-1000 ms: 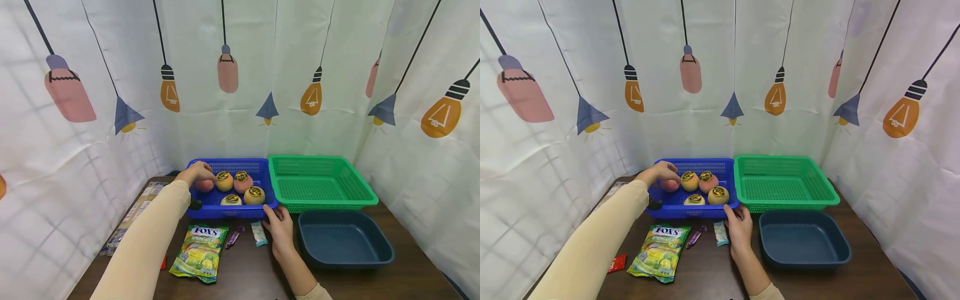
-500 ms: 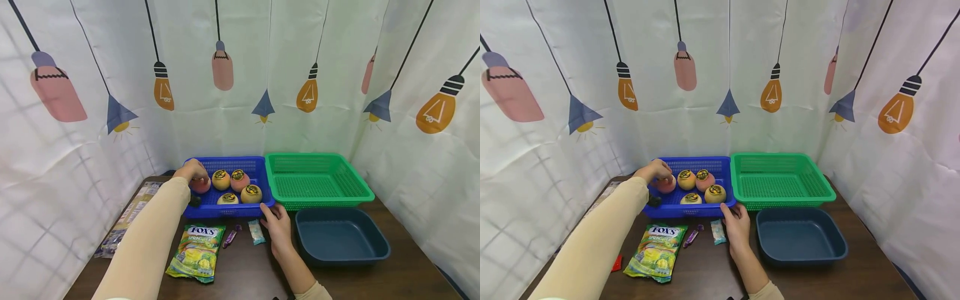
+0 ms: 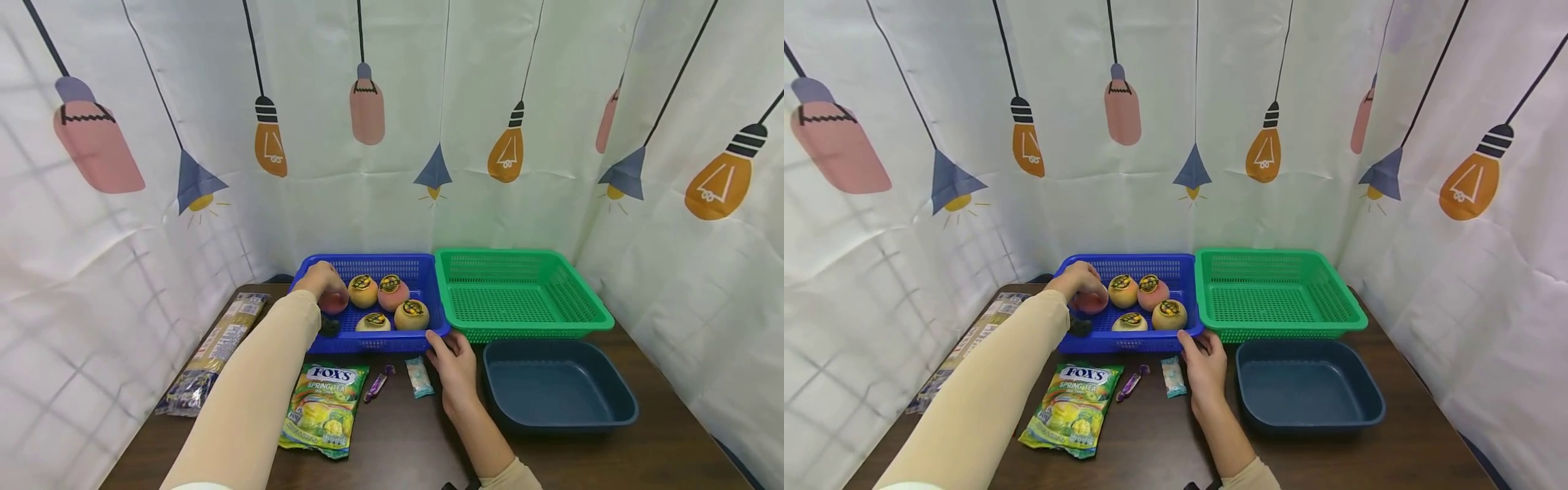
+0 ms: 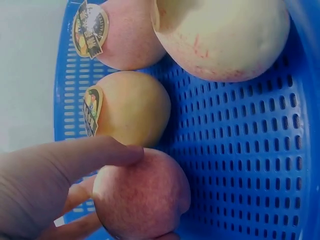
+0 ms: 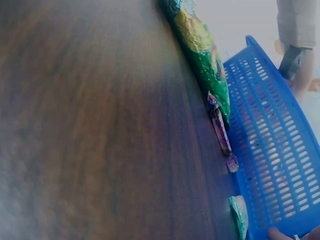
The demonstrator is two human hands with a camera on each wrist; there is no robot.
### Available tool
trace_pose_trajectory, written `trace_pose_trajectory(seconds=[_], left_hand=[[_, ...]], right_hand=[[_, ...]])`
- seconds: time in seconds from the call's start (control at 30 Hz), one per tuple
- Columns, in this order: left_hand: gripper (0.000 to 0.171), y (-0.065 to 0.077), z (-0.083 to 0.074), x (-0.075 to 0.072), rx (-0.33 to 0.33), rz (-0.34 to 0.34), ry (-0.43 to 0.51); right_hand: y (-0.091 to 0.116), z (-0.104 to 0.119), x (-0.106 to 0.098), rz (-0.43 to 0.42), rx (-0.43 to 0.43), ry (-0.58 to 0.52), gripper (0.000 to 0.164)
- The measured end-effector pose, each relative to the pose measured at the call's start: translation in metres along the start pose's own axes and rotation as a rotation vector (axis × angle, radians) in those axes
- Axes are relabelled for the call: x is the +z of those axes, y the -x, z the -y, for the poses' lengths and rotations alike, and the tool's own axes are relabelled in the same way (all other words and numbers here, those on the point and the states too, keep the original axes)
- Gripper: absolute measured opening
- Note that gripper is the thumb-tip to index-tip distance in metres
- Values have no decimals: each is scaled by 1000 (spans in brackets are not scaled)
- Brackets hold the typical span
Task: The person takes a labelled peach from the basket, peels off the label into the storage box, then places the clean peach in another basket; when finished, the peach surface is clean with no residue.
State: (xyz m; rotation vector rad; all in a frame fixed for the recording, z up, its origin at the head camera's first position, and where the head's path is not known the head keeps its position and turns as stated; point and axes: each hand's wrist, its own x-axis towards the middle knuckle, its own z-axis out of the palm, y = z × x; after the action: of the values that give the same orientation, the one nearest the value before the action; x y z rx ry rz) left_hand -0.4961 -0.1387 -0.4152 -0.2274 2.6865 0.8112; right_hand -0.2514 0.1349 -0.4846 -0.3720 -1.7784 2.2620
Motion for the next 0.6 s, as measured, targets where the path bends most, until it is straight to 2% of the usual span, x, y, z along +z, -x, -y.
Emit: trace_pose_trajectory(seconds=[0.07,0.13,0.2,0.3,0.37,0.47,0.6], left_hand=[[54,7,-1,0,1,-8,-7],[54,6,1,0,9,-16,-8],[49,32,-4,-3,46,-39,-20],[40,59,-9,-7,88,-83,1],[41,84,-14,-9,125,-122,7],[53,83,-13,-8,161,-154,25],[57,90,-18,-5,229,-194,23]], right_hand=[[-1,-1,0,0,-3,-10,59],[-1,-1,0,-3,-5,-16,59],[-1,-1,0,-7,-5,-20,59],[-1,-1,1,-12,-3,-22,59],[-2,-1,1,-15,-2,-22,59],[-3,-2,1,-12,-2,-22,60],[-5,-4,0,-8,-5,-30,62]])
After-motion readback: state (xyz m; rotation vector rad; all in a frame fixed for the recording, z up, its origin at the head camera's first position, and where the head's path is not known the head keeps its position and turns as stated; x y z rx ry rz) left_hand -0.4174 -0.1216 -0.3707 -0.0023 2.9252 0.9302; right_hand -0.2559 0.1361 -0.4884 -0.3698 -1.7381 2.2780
